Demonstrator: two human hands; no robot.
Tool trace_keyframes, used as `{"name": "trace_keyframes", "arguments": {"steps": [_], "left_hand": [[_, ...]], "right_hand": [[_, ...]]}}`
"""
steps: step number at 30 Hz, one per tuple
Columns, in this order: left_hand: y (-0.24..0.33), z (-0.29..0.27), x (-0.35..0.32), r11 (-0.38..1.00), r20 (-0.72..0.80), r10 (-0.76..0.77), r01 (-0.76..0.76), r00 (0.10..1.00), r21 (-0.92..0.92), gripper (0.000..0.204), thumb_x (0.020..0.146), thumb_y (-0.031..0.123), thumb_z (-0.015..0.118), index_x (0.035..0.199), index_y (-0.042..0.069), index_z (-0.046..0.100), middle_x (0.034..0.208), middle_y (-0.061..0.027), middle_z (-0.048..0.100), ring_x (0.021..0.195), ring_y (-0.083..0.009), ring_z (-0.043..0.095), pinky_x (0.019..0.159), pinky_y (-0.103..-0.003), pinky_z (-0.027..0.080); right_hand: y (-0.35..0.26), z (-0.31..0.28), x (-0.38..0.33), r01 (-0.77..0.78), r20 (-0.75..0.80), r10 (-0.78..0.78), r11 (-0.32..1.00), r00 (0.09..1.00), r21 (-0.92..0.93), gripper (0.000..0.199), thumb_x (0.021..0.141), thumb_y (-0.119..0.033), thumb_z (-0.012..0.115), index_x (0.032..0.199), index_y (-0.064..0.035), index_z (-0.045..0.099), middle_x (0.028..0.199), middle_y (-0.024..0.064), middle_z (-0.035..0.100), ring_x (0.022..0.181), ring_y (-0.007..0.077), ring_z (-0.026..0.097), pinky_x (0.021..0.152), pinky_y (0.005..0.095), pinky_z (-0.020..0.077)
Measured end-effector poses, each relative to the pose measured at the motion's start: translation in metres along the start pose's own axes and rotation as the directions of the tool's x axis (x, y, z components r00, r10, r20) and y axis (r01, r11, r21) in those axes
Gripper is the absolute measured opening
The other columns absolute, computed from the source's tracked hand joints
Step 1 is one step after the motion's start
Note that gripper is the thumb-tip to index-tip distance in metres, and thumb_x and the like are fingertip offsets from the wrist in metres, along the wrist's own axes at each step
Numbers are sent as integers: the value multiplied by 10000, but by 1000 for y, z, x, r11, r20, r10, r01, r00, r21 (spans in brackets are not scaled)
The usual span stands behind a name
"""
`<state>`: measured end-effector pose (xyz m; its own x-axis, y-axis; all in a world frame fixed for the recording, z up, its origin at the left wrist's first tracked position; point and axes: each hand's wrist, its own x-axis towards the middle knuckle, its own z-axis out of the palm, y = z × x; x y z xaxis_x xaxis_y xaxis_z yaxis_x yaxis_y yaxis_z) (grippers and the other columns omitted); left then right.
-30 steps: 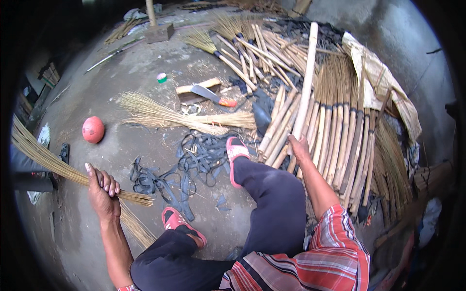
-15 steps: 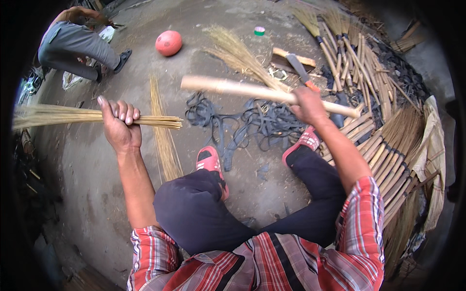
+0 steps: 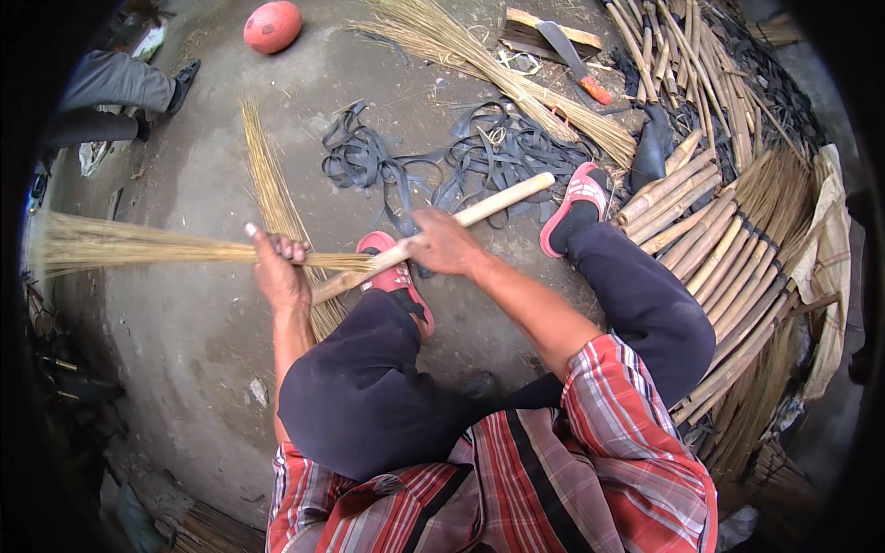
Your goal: The person assembles a broom by gathering thin sticks, aligning them, and securing them to a wooden handle using black straps. The person repeatedly wraps and ties the straps around the base of the sticks to form a finished broom.
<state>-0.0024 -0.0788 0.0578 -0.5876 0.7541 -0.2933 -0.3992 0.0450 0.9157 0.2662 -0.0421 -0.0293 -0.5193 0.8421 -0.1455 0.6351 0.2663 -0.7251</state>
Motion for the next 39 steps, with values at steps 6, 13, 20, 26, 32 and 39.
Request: {"name": "trace_keyframes", "arguments": {"steps": [6, 13, 20, 26, 32, 39], "left_hand": [[-41, 38, -12, 985, 212, -155, 166, 965, -36, 573, 1040, 616, 580, 737, 154, 427, 664, 3, 443, 611, -166, 504, 776, -414, 551], [-45, -20, 2, 967, 405, -196, 107, 893, 231, 695, 976, 750, 544, 962, 58, 596, 918, -112, 638, 976, -263, 654, 952, -461, 535], [-70, -129, 16, 887, -197, -135, 207, 971, 413, 818, 993, 684, 567, 1358, -49, 573, 1317, -227, 632, 1270, -292, 611, 999, -458, 536], [-121, -118, -11, 891, -330, -450, 444, 830, -98, 649, 1026, 483, 656, 1394, -20, 477, 1433, -302, 541, 1327, -398, 595, 914, -453, 628], [-102, -82, 14, 851, -44, -145, 102, 988, -514, 362, 1005, 272, 603, 1243, 7, 540, 1262, -258, 634, 1289, -420, 605, 1139, -594, 459], [-86, -30, 53, 747, -35, -116, 64, 993, -662, 369, 1021, 398, 573, 1121, 43, 595, 1076, -168, 655, 1109, -376, 648, 1050, -547, 500]], "right_hand": [[-70, 29, 14, 54, 11, -58, 978, 998, 201, 405, 938, -266, 676, 1255, -19, 626, 1227, 272, 667, 1207, 453, 630, 1015, 498, 521], [-56, 47, 7, -42, 76, 33, 992, 997, 115, 230, 947, -252, 689, 1133, -116, 683, 941, 225, 736, 903, 469, 707, 762, 537, 551], [-31, 7, 16, -231, -68, 268, 914, 961, 334, 291, 1034, -306, 682, 1032, -16, 669, 773, 71, 643, 738, 150, 592, 691, 344, 499], [-24, -3, 13, -171, -190, 241, 930, 952, 325, 258, 1016, -253, 692, 1047, 3, 680, 806, 165, 676, 748, 263, 651, 736, 397, 519], [-28, -25, 18, -168, -229, 216, 963, 949, 209, 233, 1027, -235, 674, 1007, -4, 662, 766, 170, 644, 718, 256, 635, 705, 401, 509], [-32, -44, 49, -106, -303, 168, 972, 938, 211, 237, 1037, -267, 674, 1090, -37, 699, 797, 157, 666, 744, 245, 671, 715, 390, 528]]}}
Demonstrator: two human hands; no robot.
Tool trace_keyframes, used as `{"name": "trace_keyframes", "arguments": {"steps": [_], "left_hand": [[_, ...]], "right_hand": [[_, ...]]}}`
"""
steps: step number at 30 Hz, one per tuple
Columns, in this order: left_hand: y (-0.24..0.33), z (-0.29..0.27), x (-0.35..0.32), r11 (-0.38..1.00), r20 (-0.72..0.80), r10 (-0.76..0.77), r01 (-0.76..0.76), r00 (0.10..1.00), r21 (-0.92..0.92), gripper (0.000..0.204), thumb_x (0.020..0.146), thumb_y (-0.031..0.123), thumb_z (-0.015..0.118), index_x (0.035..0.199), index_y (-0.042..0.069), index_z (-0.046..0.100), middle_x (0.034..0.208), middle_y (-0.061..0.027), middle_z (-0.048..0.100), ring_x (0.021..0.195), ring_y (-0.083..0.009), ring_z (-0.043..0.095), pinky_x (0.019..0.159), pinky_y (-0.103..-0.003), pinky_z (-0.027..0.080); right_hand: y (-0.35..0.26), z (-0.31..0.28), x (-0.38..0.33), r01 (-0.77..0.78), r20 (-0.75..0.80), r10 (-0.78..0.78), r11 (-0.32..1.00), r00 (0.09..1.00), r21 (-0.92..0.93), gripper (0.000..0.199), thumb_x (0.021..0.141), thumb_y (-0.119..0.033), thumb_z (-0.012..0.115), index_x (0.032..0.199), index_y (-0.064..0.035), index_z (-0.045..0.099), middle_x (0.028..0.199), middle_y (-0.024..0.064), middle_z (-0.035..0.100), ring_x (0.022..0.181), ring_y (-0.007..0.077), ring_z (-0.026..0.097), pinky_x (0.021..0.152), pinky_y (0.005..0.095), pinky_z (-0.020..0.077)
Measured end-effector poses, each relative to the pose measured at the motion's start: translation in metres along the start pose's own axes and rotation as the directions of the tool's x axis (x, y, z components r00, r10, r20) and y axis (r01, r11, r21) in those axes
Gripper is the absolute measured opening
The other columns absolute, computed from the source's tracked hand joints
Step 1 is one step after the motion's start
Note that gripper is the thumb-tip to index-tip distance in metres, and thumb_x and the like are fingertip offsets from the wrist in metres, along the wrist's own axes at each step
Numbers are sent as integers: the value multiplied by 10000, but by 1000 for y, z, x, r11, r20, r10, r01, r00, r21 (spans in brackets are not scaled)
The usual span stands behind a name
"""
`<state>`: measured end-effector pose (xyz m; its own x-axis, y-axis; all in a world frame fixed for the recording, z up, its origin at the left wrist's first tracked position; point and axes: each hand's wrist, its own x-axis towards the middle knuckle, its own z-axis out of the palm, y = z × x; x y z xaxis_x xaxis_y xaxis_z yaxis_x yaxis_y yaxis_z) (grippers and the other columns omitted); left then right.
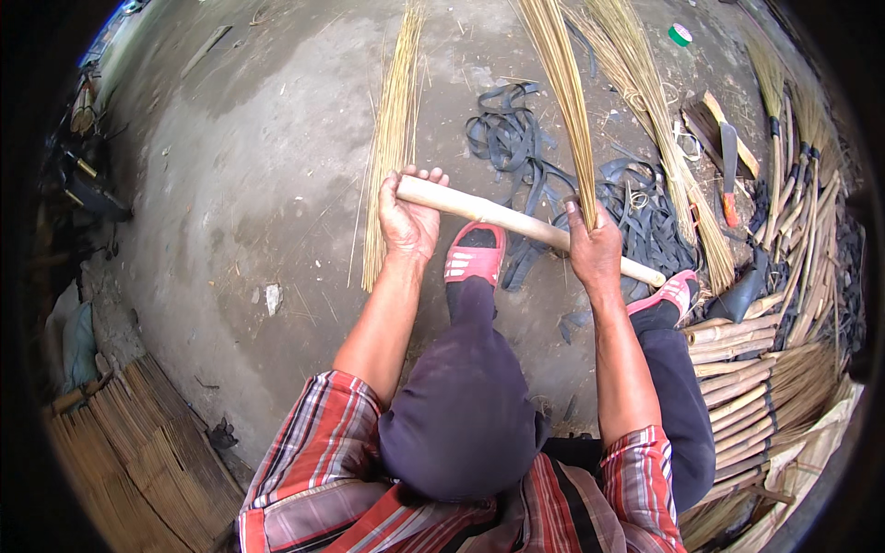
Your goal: The person assembles a broom by gathering thin sticks, aligning them, and securing them to a wooden handle using black straps. The person repeatedly wraps and ties the straps around the base of the sticks to form a finished broom.
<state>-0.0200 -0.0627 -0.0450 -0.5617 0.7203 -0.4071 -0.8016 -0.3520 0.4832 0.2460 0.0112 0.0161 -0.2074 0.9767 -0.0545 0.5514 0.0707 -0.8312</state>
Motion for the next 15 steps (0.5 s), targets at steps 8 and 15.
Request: {"name": "trace_keyframes", "arguments": {"steps": [8, 15], "left_hand": [[-2, -1, 12, 999, 124, -44, 46, 991, -12, 376, 963, 311, 531, 1223, 48, 600, 1198, -200, 656, 1238, -413, 606, 1154, -590, 415], [0, -13, 20, 997, 84, -10, 4, 996, 74, 257, 1079, 299, 543, 1189, 76, 611, 1200, -170, 671, 1243, -380, 620, 1144, -628, 430]], "right_hand": [[19, 27, -10, -99, 122, 124, 976, 985, -196, 263, 1030, -304, 679, 1174, -90, 728, 913, 172, 747, 844, 278, 733, 778, 401, 552], [12, 42, -27, -120, 248, 167, 974, 954, -194, 321, 991, -340, 708, 1184, -85, 683, 969, 218, 751, 921, 442, 725, 785, 517, 566]]}}
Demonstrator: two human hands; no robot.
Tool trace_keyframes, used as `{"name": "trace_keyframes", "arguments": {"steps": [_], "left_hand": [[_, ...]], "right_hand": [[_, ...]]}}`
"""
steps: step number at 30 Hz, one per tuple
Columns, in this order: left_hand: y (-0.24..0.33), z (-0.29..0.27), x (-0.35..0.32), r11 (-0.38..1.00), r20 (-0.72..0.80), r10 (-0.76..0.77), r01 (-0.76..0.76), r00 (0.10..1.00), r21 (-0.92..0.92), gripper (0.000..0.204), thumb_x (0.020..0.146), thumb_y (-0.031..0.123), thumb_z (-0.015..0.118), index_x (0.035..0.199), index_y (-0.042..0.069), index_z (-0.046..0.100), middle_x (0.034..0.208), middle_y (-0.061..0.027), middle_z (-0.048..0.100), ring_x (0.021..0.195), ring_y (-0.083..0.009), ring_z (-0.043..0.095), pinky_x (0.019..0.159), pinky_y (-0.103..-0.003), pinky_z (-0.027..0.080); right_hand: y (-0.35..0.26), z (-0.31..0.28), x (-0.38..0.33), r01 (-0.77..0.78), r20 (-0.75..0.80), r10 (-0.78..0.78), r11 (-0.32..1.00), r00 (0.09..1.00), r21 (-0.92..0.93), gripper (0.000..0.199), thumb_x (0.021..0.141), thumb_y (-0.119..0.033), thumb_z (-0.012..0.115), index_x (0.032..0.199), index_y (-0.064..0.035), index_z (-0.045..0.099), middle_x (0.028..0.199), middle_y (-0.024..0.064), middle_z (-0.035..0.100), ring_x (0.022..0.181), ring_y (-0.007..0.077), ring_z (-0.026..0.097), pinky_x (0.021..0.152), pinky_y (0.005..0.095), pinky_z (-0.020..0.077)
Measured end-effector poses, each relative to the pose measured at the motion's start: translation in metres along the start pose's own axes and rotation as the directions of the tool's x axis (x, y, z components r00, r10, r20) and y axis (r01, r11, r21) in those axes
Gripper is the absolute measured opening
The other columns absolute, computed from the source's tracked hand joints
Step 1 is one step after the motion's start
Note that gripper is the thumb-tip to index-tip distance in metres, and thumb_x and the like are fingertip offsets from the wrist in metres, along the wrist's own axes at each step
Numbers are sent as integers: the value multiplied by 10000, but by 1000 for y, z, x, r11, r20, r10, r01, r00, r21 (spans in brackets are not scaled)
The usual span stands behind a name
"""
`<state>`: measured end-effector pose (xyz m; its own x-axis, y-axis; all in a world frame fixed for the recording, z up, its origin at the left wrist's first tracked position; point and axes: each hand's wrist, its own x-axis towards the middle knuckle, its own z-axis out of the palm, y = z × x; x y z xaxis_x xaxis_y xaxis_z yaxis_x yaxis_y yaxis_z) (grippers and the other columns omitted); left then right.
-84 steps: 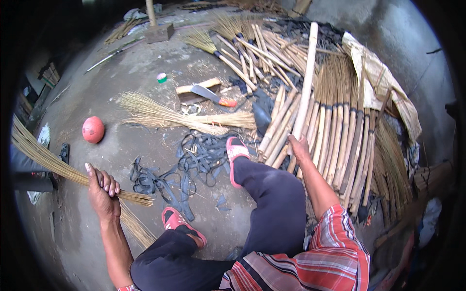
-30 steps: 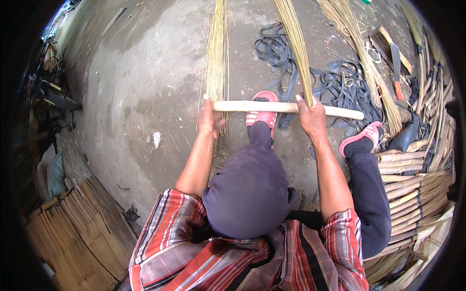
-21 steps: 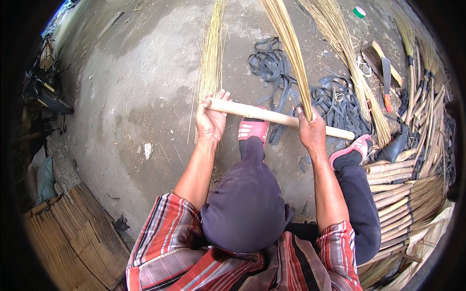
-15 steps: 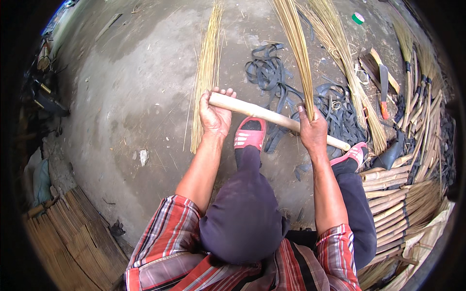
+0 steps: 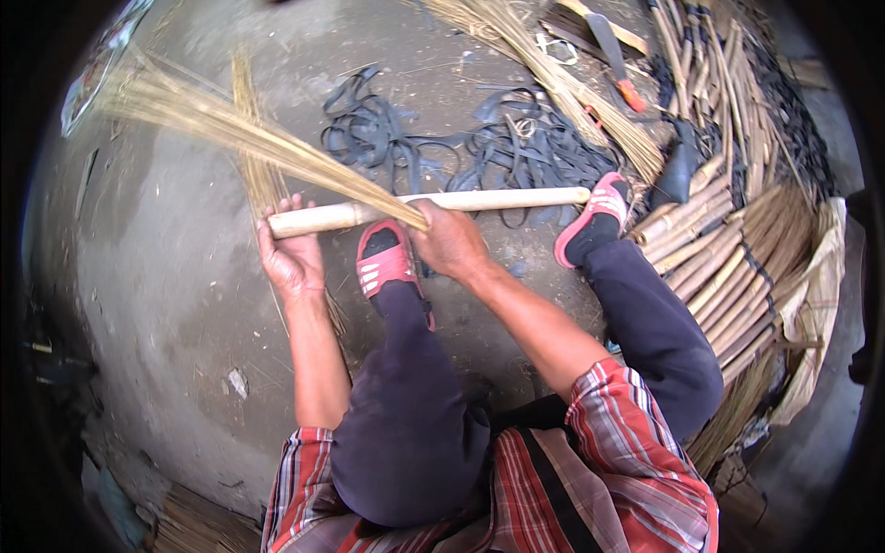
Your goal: The person assembles a broom by gathering thin sticks, aligning them, and securing them to a wooden handle using black straps. The person repeatedly wraps and ties the straps around the base of the sticks to form a finished broom.
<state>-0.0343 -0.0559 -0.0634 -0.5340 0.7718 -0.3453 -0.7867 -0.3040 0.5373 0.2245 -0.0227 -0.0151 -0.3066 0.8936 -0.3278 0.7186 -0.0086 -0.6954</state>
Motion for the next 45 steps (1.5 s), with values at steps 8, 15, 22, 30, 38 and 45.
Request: {"name": "trace_keyframes", "arguments": {"steps": [8, 15, 22, 30, 38, 45], "left_hand": [[6, 45, -27, 989, -30, 23, -19, 999, 150, 522, 1107, 414, 526, 1401, -14, 470, 1464, -265, 513, 1447, -441, 467, 1198, -607, 402], [15, 87, -42, 938, 264, 15, -105, 964, 329, 728, 1096, 524, 477, 1541, -46, 395, 1582, -294, 430, 1507, -406, 405, 1253, -553, 327], [-42, 51, -43, 616, -14, -390, 272, 921, 739, 729, 1018, 586, 627, 1486, 42, 495, 1590, -175, 461, 1446, -374, 470, 1142, -516, 441], [-39, 12, -63, 889, 122, -456, 446, 881, 102, 436, 1051, 350, 665, 1290, 9, 538, 1255, -261, 666, 1214, -416, 666, 1027, -625, 572], [-16, -12, -52, 951, -108, -241, 256, 965, 172, 349, 1032, 178, 691, 1277, 12, 506, 1203, -224, 639, 1254, -418, 643, 1094, -596, 546], [-46, 17, -27, 981, -122, -104, 81, 987, -175, 340, 1022, 343, 552, 1143, 29, 601, 1125, -203, 660, 1152, -410, 644, 1127, -592, 462]], "right_hand": [[4, -6, -1, 71, -129, -93, 984, 987, -165, 324, 951, -288, 745, 1203, -100, 669, 972, 207, 760, 916, 423, 737, 806, 531, 570], [-25, -101, 35, 154, -339, -197, 976, 920, -151, 350, 946, -399, 772, 1068, -72, 743, 856, 200, 759, 779, 353, 753, 693, 465, 587], [-97, -266, 15, 326, -477, 0, 729, 879, 602, 440, 974, -503, 750, 910, -75, 668, 628, -57, 489, 501, 66, 421, 466, 253, 343], [-1, -243, -18, 333, -345, 391, 102, 853, 938, 303, 1119, -368, 553, 940, -123, 552, 586, -71, 323, 449, 71, 277, 418, 258, 256], [90, -161, -39, 363, -441, 785, 296, 434, 884, 147, 1087, -149, 558, 1021, -33, 619, 621, -55, 328, 465, 83, 302, 419, 276, 282], [18, -109, -10, 8, -649, 190, 957, 736, 289, 366, 1084, -328, 621, 1140, 26, 694, 694, -6, 564, 586, 145, 554, 558, 337, 468]]}}
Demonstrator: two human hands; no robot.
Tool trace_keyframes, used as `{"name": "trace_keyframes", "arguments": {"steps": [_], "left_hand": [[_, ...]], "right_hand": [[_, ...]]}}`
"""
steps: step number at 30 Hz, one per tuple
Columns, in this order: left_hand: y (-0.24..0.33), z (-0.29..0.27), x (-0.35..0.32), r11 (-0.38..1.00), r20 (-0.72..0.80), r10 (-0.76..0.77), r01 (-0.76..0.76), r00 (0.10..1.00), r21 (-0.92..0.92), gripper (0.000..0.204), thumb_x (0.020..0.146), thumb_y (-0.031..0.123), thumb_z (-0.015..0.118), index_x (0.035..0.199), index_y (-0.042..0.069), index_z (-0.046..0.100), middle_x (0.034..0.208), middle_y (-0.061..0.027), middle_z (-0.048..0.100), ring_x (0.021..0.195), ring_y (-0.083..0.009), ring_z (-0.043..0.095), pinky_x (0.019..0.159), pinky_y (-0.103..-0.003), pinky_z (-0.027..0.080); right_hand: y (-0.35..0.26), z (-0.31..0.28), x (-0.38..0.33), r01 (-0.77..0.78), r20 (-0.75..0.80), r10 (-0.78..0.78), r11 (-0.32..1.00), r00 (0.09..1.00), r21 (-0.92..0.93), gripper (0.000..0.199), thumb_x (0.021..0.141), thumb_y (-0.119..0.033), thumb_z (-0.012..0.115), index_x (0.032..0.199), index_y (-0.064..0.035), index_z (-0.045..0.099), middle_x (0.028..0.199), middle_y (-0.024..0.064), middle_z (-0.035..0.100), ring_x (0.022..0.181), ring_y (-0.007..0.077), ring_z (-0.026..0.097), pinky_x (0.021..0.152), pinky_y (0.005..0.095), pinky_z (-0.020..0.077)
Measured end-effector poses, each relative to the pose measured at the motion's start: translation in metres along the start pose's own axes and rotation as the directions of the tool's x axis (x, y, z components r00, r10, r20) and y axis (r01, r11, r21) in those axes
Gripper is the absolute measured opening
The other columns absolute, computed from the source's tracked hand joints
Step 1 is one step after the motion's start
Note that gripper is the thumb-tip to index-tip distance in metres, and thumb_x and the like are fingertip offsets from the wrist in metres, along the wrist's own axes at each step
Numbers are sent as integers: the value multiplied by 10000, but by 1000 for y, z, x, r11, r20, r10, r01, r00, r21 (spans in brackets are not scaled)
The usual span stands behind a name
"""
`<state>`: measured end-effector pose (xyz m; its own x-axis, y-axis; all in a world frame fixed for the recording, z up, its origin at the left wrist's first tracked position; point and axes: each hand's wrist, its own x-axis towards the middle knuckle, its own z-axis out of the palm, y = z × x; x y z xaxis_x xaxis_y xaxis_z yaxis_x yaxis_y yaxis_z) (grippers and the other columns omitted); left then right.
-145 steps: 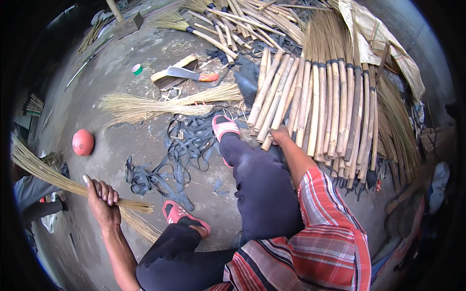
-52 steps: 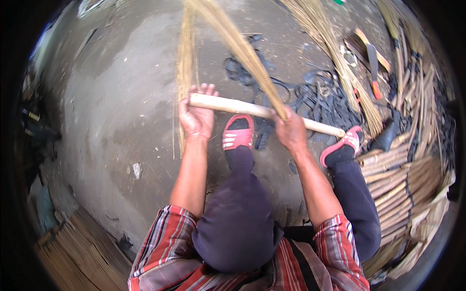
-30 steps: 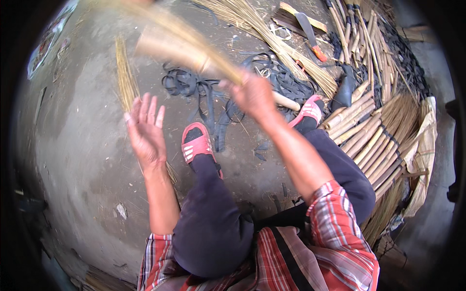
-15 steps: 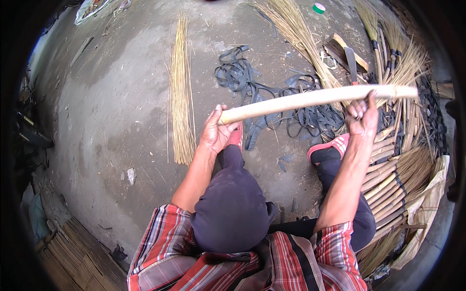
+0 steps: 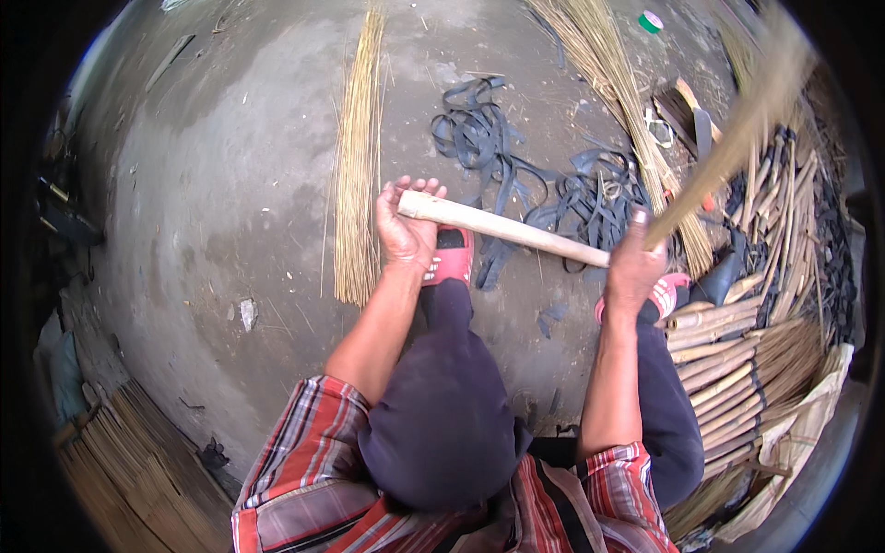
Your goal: The person assembles a broom by gathering thin sticks, aligning them, and securing them to a wooden handle using black straps. The person repeatedly wraps and ties the straps around the base of the sticks to form a finished broom.
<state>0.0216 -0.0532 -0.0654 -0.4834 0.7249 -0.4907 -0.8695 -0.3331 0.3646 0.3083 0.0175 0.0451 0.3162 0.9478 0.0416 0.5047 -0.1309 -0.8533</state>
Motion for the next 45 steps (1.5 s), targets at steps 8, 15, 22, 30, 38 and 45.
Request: {"name": "trace_keyframes", "arguments": {"steps": [8, 15, 22, 30, 38, 45], "left_hand": [[-12, 59, -9, 980, 217, 174, -191, 961, 63, 737, 982, 720, 573, 1236, 29, 558, 1114, -193, 654, 1172, -347, 628, 1122, -513, 454], [-7, 74, -21, 770, 340, 206, -367, 918, 523, 308, 1037, 271, 723, 1202, 14, 682, 1105, -53, 670, 1025, -118, 616, 923, -289, 505], [-8, 71, -19, 791, 351, 191, -355, 917, 498, 260, 1028, 148, 714, 1247, 12, 681, 1199, -64, 690, 1102, -138, 632, 979, -304, 510], [6, 78, -30, 803, 429, 71, -307, 900, 511, 540, 1001, 117, 717, 1461, -29, 474, 1445, -195, 603, 1326, -219, 562, 1155, -383, 455], [35, 72, -50, 458, 342, -77, -271, 937, 846, 516, 1021, 328, 718, 1369, -37, 611, 1374, -154, 650, 1290, -211, 593, 1108, -364, 472], [119, 104, -130, -158, 351, -455, -462, 818, 872, 416, 973, 345, 754, 1155, -26, 702, 1023, -141, 762, 854, -266, 702, 816, -400, 552]], "right_hand": [[-64, 113, -25, 564, 494, -515, 824, 701, 58, 269, 965, -233, 746, 1142, -36, 699, 978, 179, 743, 871, 353, 734, 764, 434, 566], [-84, 137, -27, 741, 641, -632, 656, 435, 143, 384, 898, -198, 763, 1144, 25, 570, 986, 223, 665, 977, 403, 674, 850, 462, 555], [-75, 124, -17, 472, 562, -553, 829, 615, 299, 170, 998, -77, 612, 1135, 9, 665, 1055, 179, 648, 1025, 322, 652, 896, 396, 516], [-87, 116, -23, 619, 713, -605, 723, 353, 307, 374, 900, -111, 678, 1248, 5, 603, 1115, 231, 679, 1085, 432, 655, 914, 475, 545], [-80, 136, -43, 664, 760, -448, 747, 471, 29, 361, 859, -105, 702, 1175, 34, 595, 1086, 263, 711, 1000, 461, 704, 829, 514, 579], [-66, 146, -63, 836, 745, -580, 545, 330, 54, 159, 910, -112, 607, 1035, -14, 624, 904, 179, 715, 888, 381, 750, 777, 500, 604]]}}
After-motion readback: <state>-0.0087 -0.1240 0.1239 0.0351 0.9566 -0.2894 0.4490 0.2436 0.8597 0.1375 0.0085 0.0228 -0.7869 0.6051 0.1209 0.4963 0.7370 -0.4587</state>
